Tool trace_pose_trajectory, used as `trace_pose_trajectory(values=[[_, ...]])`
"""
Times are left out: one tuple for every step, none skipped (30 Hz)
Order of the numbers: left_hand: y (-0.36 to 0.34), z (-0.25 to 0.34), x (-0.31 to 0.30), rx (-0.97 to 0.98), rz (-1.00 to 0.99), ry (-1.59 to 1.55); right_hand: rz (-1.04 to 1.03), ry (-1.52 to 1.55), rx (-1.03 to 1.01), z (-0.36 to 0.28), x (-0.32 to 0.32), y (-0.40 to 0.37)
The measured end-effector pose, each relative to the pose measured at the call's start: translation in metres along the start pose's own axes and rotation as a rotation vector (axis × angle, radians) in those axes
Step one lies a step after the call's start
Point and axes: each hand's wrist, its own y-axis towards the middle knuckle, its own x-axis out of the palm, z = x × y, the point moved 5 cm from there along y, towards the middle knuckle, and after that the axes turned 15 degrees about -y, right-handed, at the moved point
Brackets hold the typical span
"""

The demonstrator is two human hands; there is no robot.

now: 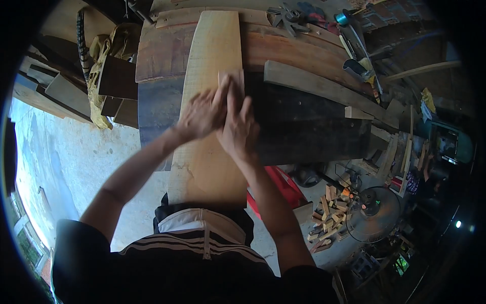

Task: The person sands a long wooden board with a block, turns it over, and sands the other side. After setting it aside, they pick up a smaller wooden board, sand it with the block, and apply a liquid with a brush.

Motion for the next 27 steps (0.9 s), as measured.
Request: trace_pose_trajectory(values=[[0.036,-0.017,-0.013,0.007,-0.002,0.035,0.035,0.006,-0.002,0.002,0.000,0.039],[0.072,-0.031,-0.031,-0.029,-0.013,0.010,0.073,0.014,-0.005,0.004,0.001,0.079],[0.105,-0.046,-0.044,0.034,0.080,0.034,0.089,-0.019,0.008,0.007,0.005,0.118],[0.138,-0.056,-0.058,0.005,0.067,0.003,0.111,-0.051,0.024,0.010,0.008,0.152],[0.169,-0.070,-0.067,0.058,0.122,-0.030,0.130,-0.037,0.028,0.010,0.005,0.181],[0.205,-0.092,-0.072,0.016,0.003,0.000,0.155,-0.025,0.030,0.009,0.002,0.202],[0.218,-0.097,-0.078,-0.059,-0.027,-0.003,0.164,-0.024,0.028,0.008,0.006,0.214],[0.214,-0.094,-0.077,-0.053,-0.023,0.002,0.131,-0.050,0.041,0.009,0.010,0.220],[0.207,-0.089,-0.074,-0.017,0.050,-0.016,0.100,-0.077,0.056,0.012,0.012,0.223],[0.198,-0.081,-0.074,0.024,0.123,-0.031,0.028,-0.066,0.083,0.008,0.004,0.204],[0.175,-0.070,-0.067,-0.045,0.089,-0.096,0.041,-0.048,0.098,0.008,0.005,0.181],[0.147,-0.058,-0.057,-0.084,0.076,-0.117,0.076,-0.067,0.080,0.006,0.008,0.154],[0.112,-0.049,-0.040,0.065,0.147,-0.064,0.073,-0.066,0.055,0.002,0.006,0.115],[0.069,-0.031,-0.029,-0.055,0.094,-0.102,0.094,-0.091,0.006,-0.002,0.005,0.073],[0.027,-0.023,-0.009,-0.021,0.144,-0.097,0.046,-0.077,0.022,-0.008,0.000,0.030],[-0.015,-0.010,0.008,-0.018,0.136,-0.110,0.097,-0.073,0.004,-0.013,0.004,-0.013],[-0.057,0.008,0.020,0.010,0.153,-0.123,0.050,-0.036,0.005,-0.018,0.003,-0.054],[-0.095,0.026,0.028,-0.053,0.127,-0.087,0.061,-0.062,-0.052,-0.021,0.007,-0.093],[-0.131,0.034,0.040,-0.126,0.066,-0.040,0.006,-0.065,-0.097,-0.026,0.001,-0.126],[-0.160,0.043,0.044,-0.179,0.048,-0.053,-0.048,-0.067,-0.147,-0.033,-0.004,-0.150],[-0.182,0.042,0.055,-0.224,0.015,-0.052,-0.038,-0.065,-0.155,-0.035,-0.003,-0.160],[-0.188,0.044,0.053,-0.256,-0.027,-0.064,-0.036,-0.016,-0.159,-0.040,-0.004,-0.165],[-0.182,0.038,0.051,-0.224,-0.004,-0.074,-0.041,0.030,-0.162,-0.041,-0.001,-0.162],[-0.176,0.034,0.050,-0.196,0.018,-0.089,-0.047,0.025,-0.169,-0.039,0.003,-0.154],[-0.159,0.029,0.041,-0.204,0.025,-0.096,-0.049,-0.019,-0.171,-0.039,0.003,-0.133],[-0.130,0.023,0.022,-0.197,0.033,-0.104,-0.053,-0.061,-0.175,-0.039,0.006,-0.108],[-0.102,0.012,0.006,-0.196,0.032,-0.112,0.023,-0.087,-0.148,-0.040,0.014,-0.077]])
